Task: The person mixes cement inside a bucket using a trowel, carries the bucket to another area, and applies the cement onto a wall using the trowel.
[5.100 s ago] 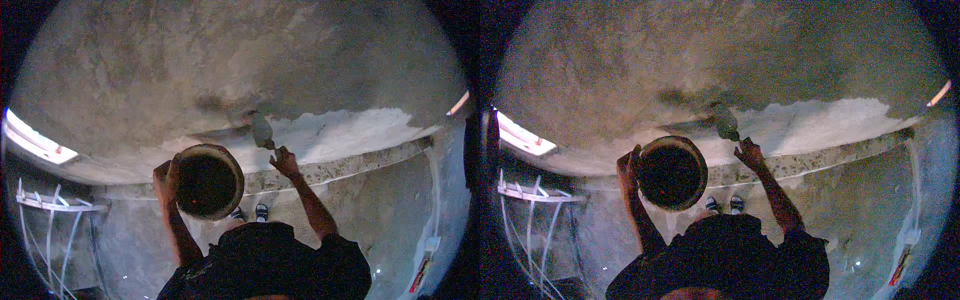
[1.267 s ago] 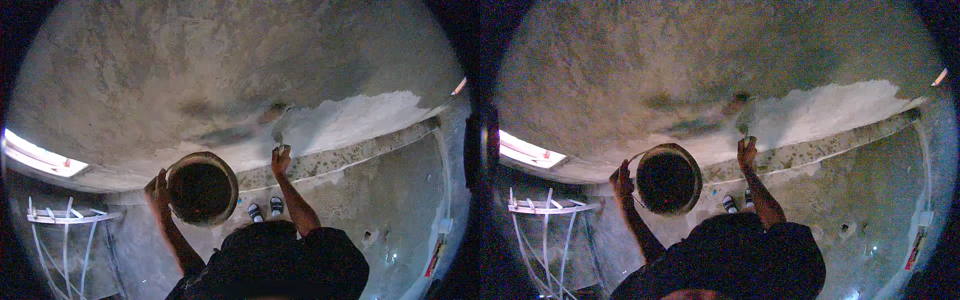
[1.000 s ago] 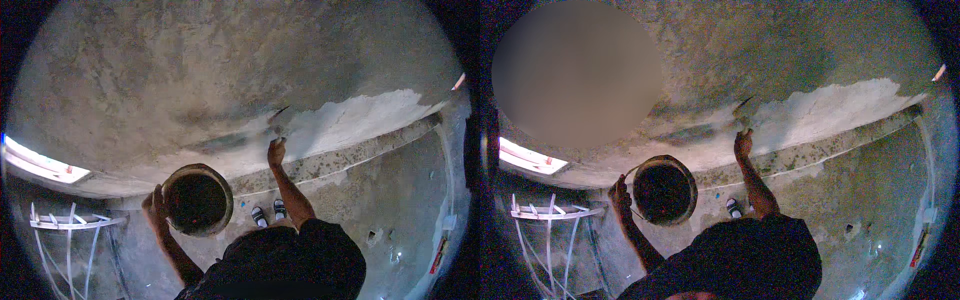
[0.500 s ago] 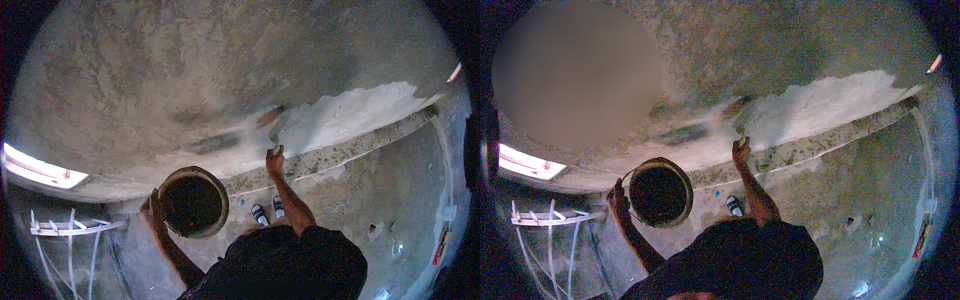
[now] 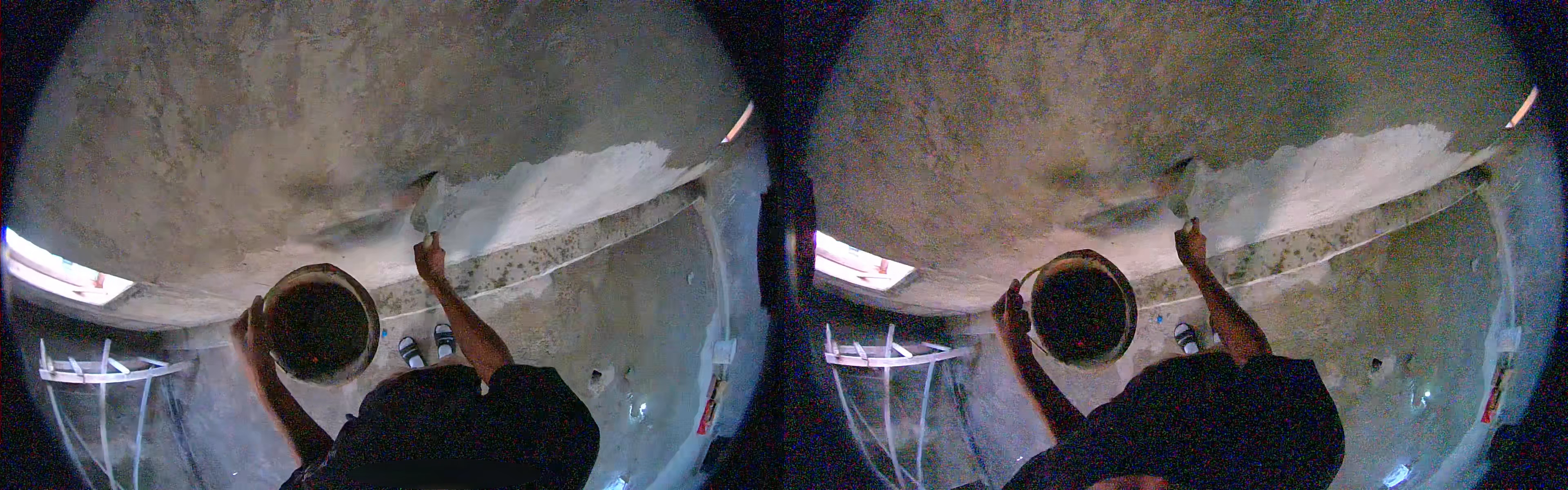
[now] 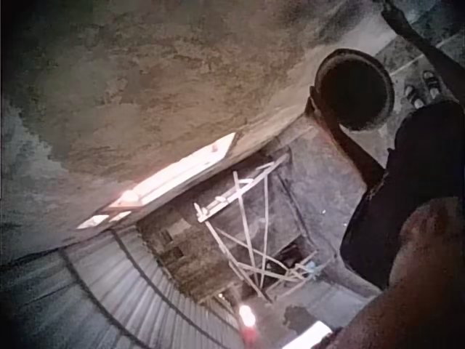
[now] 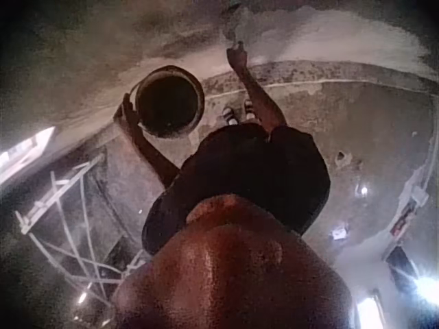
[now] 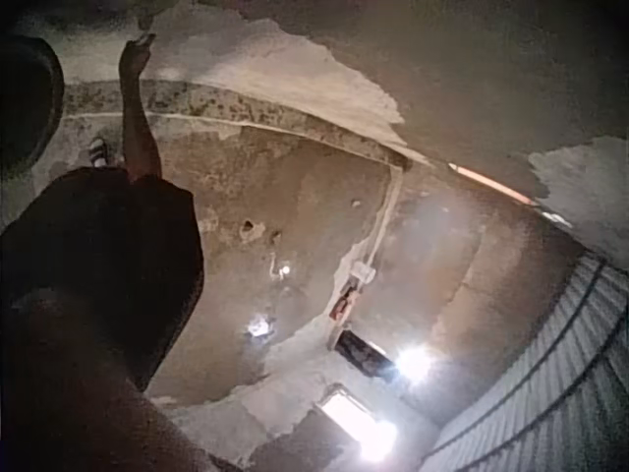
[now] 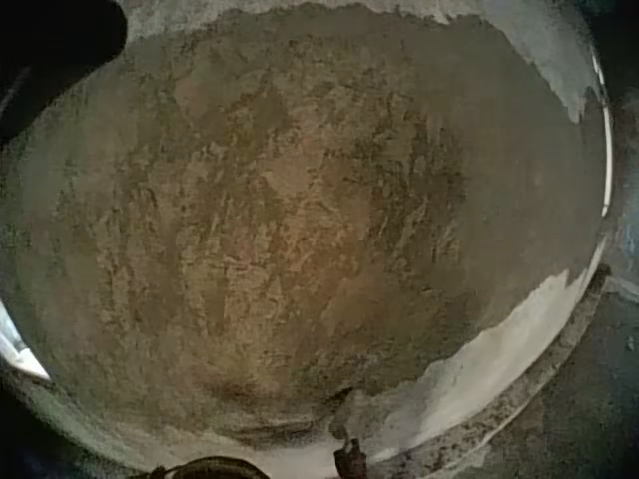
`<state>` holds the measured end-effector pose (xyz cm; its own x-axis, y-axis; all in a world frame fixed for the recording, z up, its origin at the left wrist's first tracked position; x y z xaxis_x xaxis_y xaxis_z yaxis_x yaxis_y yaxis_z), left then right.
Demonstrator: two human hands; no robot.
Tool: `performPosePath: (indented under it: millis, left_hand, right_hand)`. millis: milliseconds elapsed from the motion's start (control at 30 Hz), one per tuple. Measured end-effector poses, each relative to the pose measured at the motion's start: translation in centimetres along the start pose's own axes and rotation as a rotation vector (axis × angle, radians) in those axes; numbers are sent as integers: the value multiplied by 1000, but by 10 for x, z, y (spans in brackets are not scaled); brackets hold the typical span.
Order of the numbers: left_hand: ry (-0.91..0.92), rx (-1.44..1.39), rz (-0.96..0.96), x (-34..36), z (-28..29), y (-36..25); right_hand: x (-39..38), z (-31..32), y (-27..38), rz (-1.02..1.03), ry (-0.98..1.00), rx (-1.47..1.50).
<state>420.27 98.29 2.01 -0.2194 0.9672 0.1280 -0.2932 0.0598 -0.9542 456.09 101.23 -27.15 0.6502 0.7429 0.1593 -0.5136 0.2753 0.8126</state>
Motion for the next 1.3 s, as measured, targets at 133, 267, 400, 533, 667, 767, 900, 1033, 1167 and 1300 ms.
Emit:
performPosePath:
  millis: [133,267,400,533,667,767,900,1033,1167,1300]
  left_hand:
    - [-17,-31,185,2,-6,3]
    - [9,3,219,-1,-8,-2]
    - [7,24,159,-3,-13,-12]
    - [34,61,3,-3,-21,-24]
    - [48,50,-103,-9,-25,-31]
    - [54,60,-71,-11,-26,-31]
    - [21,118,16,-11,-22,-27]
    - [17,130,-44,-11,-23,-27]
    - [35,115,-190,-11,-27,-31]
    - [10,70,176,-10,-23,-21]
  right_hand:
    - [-1,21,-2,64,-105,27]
    - [17,20,-33,-58,-237,78]
    - [49,-30,-84,-81,-204,350]
    - [20,-68,-128,-85,-275,248]
    - [-28,-35,-142,25,-138,-255]
    - [-18,-6,-117,115,-226,-191]
    - [32,1,-78,98,-237,-30]
    - [36,-22,-44,154,-140,-102]
    - [8,-32,-37,56,110,-213]
    - [3,4,-46,188,-49,-32]
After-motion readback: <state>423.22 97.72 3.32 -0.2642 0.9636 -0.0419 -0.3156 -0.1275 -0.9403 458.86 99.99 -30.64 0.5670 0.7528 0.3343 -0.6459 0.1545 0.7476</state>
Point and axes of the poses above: each hand's wrist, its own x-axis towards the middle knuckle, its own z-axis out of the back of the hand, y = z × x, the point moved 4 cm from there along x, towards the middle knuckle, and after that the axes turned 10 degrees about -x, right-handed, at the moved point
